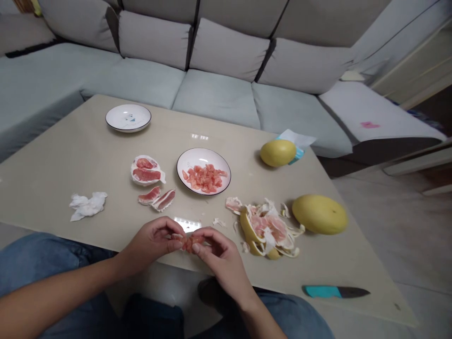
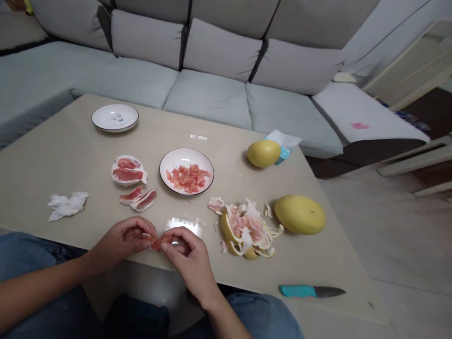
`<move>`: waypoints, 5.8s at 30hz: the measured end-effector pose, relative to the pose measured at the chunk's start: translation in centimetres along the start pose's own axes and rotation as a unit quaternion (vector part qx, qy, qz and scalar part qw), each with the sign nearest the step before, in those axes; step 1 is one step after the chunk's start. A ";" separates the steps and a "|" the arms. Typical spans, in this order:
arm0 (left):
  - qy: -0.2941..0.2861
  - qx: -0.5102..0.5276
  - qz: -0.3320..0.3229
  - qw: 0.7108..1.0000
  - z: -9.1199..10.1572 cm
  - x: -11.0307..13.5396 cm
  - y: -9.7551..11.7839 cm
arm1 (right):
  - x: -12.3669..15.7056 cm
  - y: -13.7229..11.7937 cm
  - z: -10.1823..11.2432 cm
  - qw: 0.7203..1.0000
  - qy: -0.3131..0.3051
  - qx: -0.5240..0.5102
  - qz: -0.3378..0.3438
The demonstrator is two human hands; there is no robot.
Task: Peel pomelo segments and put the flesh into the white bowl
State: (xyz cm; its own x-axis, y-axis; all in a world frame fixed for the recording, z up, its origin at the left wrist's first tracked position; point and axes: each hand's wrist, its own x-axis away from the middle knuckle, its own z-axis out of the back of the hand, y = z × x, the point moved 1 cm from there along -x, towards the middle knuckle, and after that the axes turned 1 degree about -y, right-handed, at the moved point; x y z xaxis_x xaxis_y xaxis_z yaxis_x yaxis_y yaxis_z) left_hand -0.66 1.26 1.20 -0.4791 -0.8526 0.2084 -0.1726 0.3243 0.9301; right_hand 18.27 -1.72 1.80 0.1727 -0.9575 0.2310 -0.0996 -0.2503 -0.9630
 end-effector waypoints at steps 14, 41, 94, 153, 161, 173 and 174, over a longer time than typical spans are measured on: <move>-0.001 0.073 0.036 0.997 0.1 -0.1 0.1 | 0.0 0.0 0.2 0.998 0.048 -0.048 -0.004; -0.041 0.096 0.033 0.994 0.0 0.0 0.3 | -0.8 0.8 0.3 0.951 0.105 -0.271 -0.102; -0.080 0.071 0.134 0.985 -0.1 -0.1 0.0 | 0.4 0.6 0.1 0.992 -0.043 -0.118 0.019; -0.084 -0.502 -0.132 0.851 -3.3 -4.9 7.1 | 0.7 -0.6 3.4 0.904 0.121 0.295 0.286; -0.094 -0.514 -0.143 0.841 -4.5 -4.4 7.3 | 0.7 -1.0 3.6 0.891 0.127 0.305 0.313; -0.100 -0.500 -0.150 0.847 -5.5 -4.0 7.4 | 0.7 -0.9 3.7 0.899 0.131 0.275 0.316; -0.099 -0.497 -0.152 0.848 -5.5 -3.9 7.4 | 0.7 -1.0 3.7 0.898 0.132 0.275 0.317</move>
State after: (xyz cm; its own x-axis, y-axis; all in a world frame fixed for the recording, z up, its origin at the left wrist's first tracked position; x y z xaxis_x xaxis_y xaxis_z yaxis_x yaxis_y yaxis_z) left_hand 4.66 4.77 8.97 -0.6944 -0.7179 -0.0496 0.4510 -0.4878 0.7474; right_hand 22.07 -1.65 2.40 0.0070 -0.9017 -0.4323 0.4161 0.3957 -0.8187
